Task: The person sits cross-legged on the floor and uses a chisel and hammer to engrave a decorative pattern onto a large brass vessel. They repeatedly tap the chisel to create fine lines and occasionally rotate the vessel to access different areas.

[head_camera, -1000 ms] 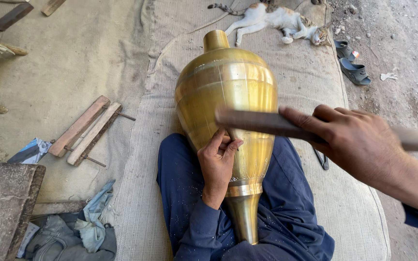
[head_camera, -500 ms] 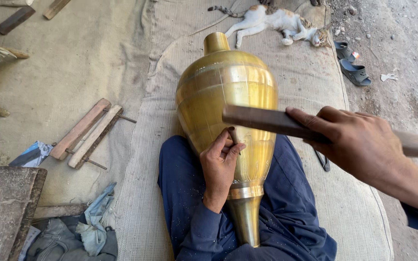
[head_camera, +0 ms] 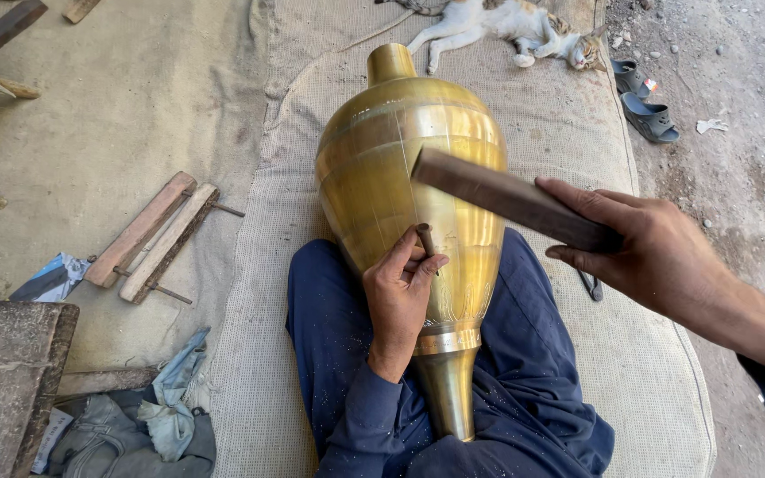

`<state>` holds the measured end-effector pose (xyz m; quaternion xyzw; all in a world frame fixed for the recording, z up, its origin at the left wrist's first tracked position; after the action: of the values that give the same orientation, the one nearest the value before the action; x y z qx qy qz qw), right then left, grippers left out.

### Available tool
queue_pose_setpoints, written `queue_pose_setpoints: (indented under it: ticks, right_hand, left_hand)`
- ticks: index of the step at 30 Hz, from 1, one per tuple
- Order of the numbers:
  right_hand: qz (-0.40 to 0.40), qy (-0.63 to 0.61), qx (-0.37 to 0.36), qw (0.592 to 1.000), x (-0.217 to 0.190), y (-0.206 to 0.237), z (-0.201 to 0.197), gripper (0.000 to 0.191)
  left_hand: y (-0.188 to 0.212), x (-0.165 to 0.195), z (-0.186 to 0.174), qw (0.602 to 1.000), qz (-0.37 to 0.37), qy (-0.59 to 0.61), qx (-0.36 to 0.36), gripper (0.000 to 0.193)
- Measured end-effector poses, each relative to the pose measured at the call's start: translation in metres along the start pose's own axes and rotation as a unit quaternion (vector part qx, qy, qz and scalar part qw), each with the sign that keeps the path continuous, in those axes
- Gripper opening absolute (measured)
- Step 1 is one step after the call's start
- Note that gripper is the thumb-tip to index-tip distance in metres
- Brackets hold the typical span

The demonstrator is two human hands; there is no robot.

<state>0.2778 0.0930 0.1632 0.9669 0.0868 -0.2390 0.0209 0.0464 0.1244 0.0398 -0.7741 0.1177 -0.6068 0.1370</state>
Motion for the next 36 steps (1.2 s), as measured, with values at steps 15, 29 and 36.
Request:
queue_pose_setpoints:
  ticks: [15,29,36]
  right_hand:
    - [-0.036,0.108,0.01,0.993,-0.003,0.009,0.004,0.085]
    - [0.054,0.164,-0.053,0.984,0.001,0.017,0.014,0.076]
    - [0.092,0.254,-0.106,0.957,0.011,0.024,0.019,0.075]
  left_hand:
    - [0.004,-0.001,0.004,0.999,0.029,-0.028,-0.007,0.045]
    - [0.003,0.001,0.003,0.999,0.021,-0.004,-0.029,0.046]
    - [0.004,0.003,0.006,0.998,0.037,-0.013,-0.042,0.045]
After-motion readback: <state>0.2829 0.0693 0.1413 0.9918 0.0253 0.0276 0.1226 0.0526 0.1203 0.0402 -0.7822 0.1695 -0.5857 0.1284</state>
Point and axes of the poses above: each hand's wrist, its own y-axis away from the middle knuckle, its own z-axis out of the palm, x = y × z, the point moved 9 cm from there along -y, towards the middle knuckle, and after that the axes turned 9 degrees about -y, right-handed, at the moved point
